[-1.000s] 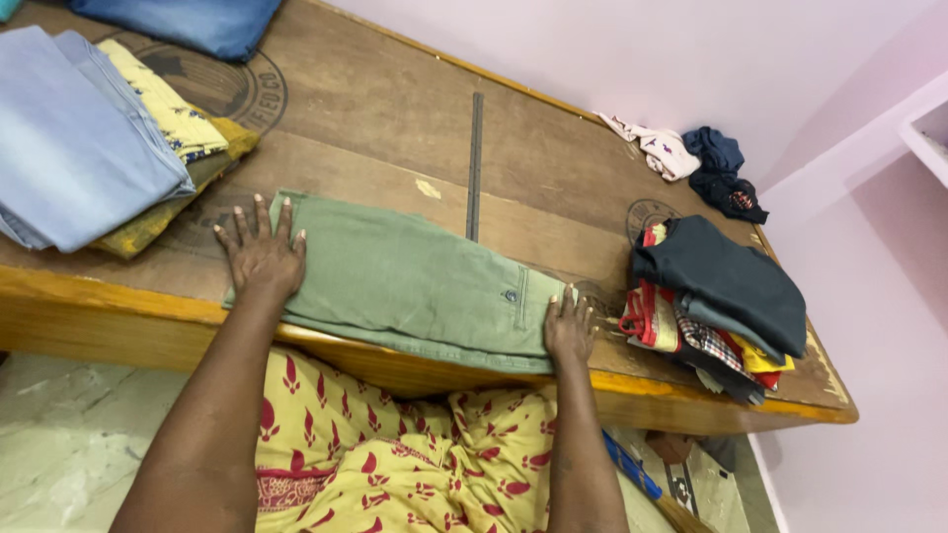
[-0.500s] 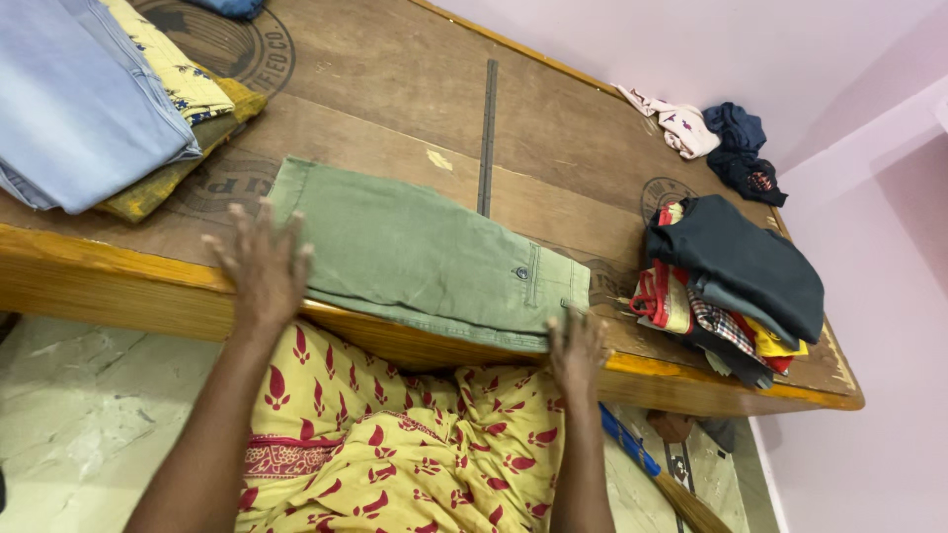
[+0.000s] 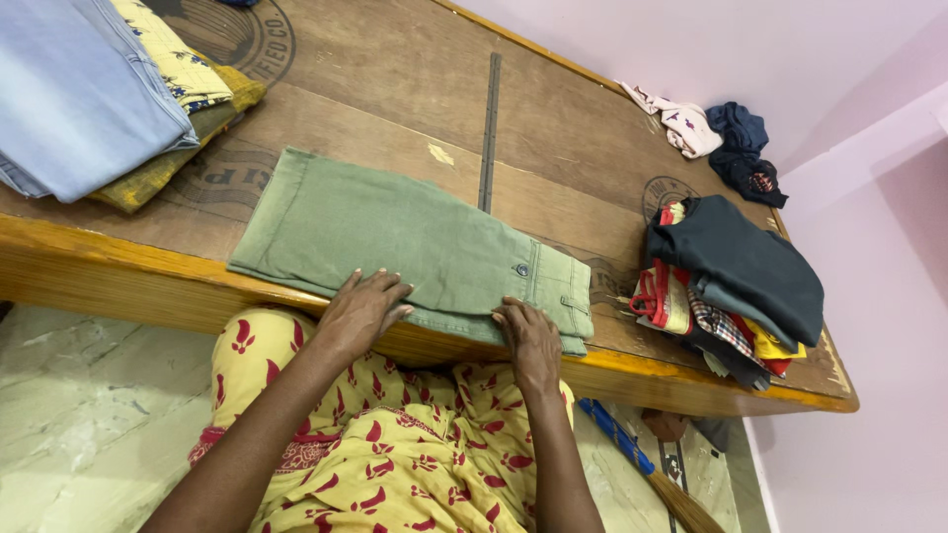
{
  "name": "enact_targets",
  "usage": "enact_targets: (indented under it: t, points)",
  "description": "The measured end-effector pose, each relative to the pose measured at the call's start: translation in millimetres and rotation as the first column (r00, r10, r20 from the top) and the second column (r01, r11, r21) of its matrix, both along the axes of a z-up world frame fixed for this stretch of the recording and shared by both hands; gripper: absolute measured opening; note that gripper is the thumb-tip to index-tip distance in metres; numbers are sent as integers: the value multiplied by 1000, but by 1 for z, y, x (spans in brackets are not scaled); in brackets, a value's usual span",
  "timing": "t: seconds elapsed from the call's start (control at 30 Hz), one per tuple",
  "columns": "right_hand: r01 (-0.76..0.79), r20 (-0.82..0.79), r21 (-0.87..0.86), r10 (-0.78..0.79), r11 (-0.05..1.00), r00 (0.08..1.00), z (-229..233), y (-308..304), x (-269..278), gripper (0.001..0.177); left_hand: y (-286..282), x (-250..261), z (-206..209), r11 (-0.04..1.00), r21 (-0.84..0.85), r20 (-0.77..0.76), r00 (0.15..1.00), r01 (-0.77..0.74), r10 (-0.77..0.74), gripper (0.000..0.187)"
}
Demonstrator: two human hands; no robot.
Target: The person folds several pieces of clothing on a wooden table, including a yellow shirt, a gray pair of pants, a black pair of pants, and green shorts. Each item is smoothed, folded, and stacked on the right side of the table.
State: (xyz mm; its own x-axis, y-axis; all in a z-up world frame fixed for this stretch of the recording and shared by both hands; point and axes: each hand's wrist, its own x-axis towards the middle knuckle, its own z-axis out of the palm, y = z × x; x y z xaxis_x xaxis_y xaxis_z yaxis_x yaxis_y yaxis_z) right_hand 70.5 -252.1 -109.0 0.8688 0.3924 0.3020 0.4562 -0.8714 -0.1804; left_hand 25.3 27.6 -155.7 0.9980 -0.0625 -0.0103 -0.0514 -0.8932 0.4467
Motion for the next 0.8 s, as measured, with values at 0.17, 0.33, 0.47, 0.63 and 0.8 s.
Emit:
enact_targets:
  t: [0.17,0.33,0.47,0.63,0.8]
  points:
    - [49,-58,-28,-51,998,997,11,-1,10,29,13,-1,-2,996,78,16,999,-42,41,41]
    - [-111,41,-68,114,991,993,18,-21,8,28,44,-11,18,922,369,58,993,-119,105,47]
    - [56,-24,-284,-65,957,998,18,-38,13,24,72,-11,40,888,426,63,985,-174,163,33]
    - [72,-125,-435,-139,897,982,29,-55,81,24,98,43,59,885,408,221,965,-223,142,18]
    - [240,65,-221,-231,945,971,80,-42,215,28,93,192,107,911,83,524,795,-404,305,21]
